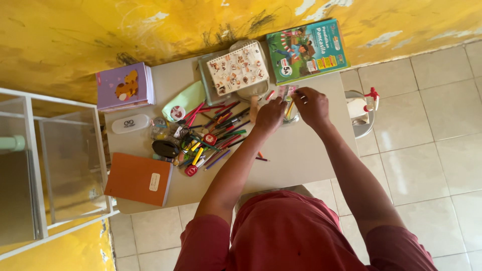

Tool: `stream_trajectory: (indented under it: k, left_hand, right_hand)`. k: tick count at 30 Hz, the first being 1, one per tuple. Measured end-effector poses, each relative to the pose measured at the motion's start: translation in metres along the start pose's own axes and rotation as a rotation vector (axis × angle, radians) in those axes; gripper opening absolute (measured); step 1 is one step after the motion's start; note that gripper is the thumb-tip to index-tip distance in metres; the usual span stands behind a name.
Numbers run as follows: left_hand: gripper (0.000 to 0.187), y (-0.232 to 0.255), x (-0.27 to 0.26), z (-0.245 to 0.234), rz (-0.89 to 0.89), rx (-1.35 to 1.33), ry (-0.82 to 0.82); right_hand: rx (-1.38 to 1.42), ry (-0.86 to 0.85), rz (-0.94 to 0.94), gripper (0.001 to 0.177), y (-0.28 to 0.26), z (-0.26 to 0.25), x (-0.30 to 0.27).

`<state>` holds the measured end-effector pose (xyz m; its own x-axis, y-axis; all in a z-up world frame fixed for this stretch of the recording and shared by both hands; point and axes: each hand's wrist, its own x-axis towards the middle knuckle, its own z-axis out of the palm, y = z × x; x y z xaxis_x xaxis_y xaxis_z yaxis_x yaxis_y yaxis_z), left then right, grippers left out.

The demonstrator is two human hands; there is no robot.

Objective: The person organizes a cluttered pile of stationery items on a white table. They pick up various pens, pencils, and markers one by one and place them into a clear glass jar. Later, they open a beige pencil case and begin placing items inside it.

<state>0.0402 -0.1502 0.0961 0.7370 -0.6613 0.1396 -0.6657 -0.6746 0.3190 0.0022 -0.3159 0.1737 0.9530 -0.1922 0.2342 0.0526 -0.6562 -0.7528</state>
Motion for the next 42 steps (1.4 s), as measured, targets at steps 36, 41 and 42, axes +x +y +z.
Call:
stream_trajectory:
  k: [36,41,42]
  left_hand:
    - [0.007,-0.139,-0.151,0.001,-0.7,-0.249,0.348]
    - [0.008,-0.158,-0.171,0.036,-0.606,-0.163,0.223]
    - [0.009,-0.16,-0.173,0.038,-0.589,-0.149,0.229]
  right_hand:
    - [-0.114,0.007,-0.094,0.016,-0.002,0.021,-0.054]
    - [-0.103,-0.114,-0.035,0.016,0.011,0.038,-0.109]
    - [-0.132,-0.206,0.019,0.017,0.015,0.045,-0.12]
